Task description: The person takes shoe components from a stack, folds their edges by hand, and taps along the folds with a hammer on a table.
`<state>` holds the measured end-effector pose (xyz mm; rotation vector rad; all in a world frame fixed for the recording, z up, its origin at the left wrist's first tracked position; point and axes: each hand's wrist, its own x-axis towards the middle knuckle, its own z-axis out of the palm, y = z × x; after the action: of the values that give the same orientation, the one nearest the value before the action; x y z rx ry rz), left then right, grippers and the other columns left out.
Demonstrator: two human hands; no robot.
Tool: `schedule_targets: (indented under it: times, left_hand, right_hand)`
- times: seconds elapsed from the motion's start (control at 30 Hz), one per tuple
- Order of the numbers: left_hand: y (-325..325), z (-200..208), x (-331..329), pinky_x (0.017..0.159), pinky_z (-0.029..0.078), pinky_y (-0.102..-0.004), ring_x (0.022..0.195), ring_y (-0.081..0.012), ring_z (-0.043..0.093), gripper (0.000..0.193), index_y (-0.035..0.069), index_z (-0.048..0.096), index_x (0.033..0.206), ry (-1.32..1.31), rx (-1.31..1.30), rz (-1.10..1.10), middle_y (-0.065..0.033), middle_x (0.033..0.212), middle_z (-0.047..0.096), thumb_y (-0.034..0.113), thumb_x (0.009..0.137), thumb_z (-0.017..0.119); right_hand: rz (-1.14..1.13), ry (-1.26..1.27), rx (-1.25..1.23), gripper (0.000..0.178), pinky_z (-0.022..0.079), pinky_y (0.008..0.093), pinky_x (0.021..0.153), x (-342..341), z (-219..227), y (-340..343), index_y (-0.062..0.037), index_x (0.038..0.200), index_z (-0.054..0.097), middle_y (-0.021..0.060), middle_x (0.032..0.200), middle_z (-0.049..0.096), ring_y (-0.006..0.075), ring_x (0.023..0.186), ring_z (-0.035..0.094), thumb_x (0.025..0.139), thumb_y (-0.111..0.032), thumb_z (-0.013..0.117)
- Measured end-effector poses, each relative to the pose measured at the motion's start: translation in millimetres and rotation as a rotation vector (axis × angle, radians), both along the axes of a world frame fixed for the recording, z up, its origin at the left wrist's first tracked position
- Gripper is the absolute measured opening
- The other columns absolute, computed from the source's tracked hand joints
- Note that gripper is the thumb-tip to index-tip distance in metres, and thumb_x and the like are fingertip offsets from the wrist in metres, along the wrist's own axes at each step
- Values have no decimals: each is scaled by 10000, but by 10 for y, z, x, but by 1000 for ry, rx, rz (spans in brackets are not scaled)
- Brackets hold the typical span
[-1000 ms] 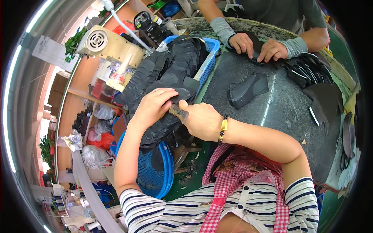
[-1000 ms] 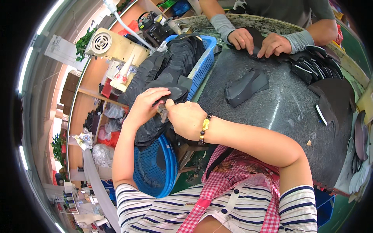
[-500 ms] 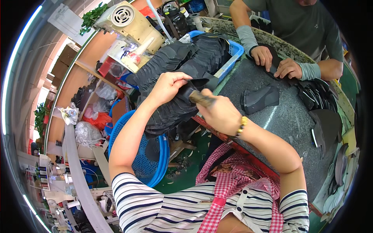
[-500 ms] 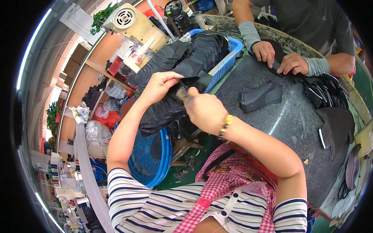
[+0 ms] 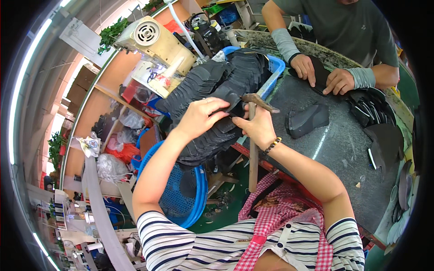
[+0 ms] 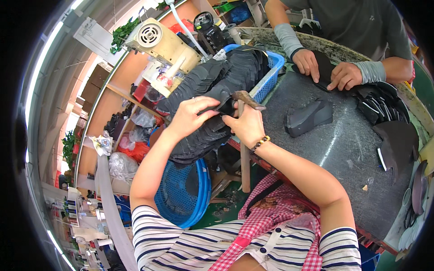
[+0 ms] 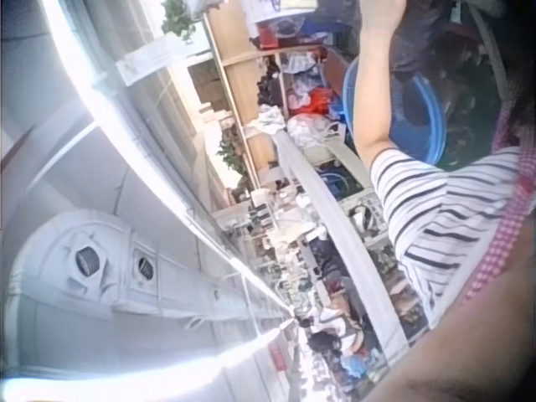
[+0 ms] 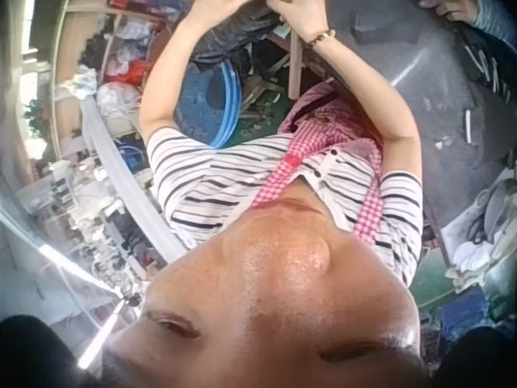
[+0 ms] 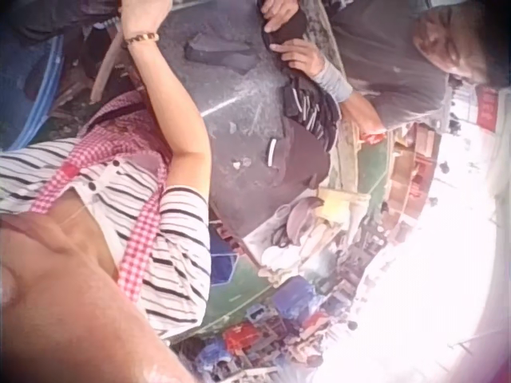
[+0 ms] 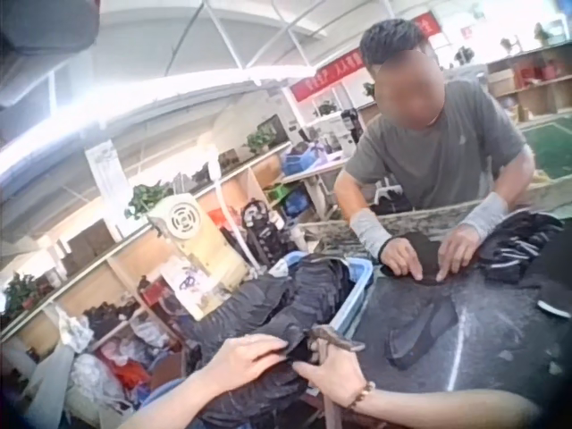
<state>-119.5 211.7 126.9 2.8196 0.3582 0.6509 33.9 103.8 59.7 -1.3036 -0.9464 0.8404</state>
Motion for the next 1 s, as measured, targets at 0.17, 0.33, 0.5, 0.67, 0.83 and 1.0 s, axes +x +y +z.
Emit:
schedule_targets:
  times: [0.17, 0.33, 0.5, 0.67, 0.83, 1.0]
  left_hand:
    - [96, -169, -68, 579, 489, -282, 627, -158, 630, 89, 16, 683, 861, -240, -181, 276, -73, 728, 668, 102, 842, 683]
    - [628, 324, -410, 578, 438, -211, 589, -72, 534, 201, 65, 655, 893, -880, -944, 677, 11, 686, 595, 262, 896, 695]
    - [-173, 576, -92, 651, 465, -208, 657, -105, 587, 245, 18, 624, 909, -682, -604, 376, -25, 794, 639, 255, 962, 591]
    - [-1318, 171, 412, 699, 442, -179, 785, -68, 587, 202, 9, 584, 1110, -329, -901, -101, -41, 902, 650, 44, 913, 609]
    - [-1601, -1003, 1149, 680, 459, -209, 787, -45, 578, 348, 4, 561, 1191, 284, -1353, -180, -45, 842, 663, 28, 857, 657]
    - [-1498, -1152, 1353, 687, 508, -272, 791, -147, 671, 347, -4, 603, 1144, 396, -896, -253, -138, 910, 705, 36, 806, 670]
  right_hand:
    - [4, 46, -6, 380, 448, 231, 410, -23, -30, 6, -8, 946, 460, 19, 694, 513, 82, 472, 536, 731, -61, 768]
    - [-12, -48, 0, 391, 469, 244, 441, -32, -159, -131, -2, 957, 461, 20, 692, 509, 86, 491, 539, 765, -150, 769]
    - [14, -77, 36, 330, 460, 291, 585, 260, -93, -215, -13, 1061, 542, 33, 748, 584, 143, 625, 576, 900, -291, 613]
    - [-425, -580, 762, 264, 429, 249, 480, 1203, -11, -683, -19, 942, 586, 2, 744, 602, 78, 545, 548, 967, -271, 511]
    - [-125, -186, -185, 274, 343, 197, 420, 1762, 439, -1896, -31, 852, 611, -23, 653, 558, 29, 457, 441, 945, -289, 597]
    - [65, -593, -308, 253, 506, 326, 665, 1383, -53, -2631, -86, 1137, 631, 72, 837, 662, 222, 694, 649, 914, -203, 612]
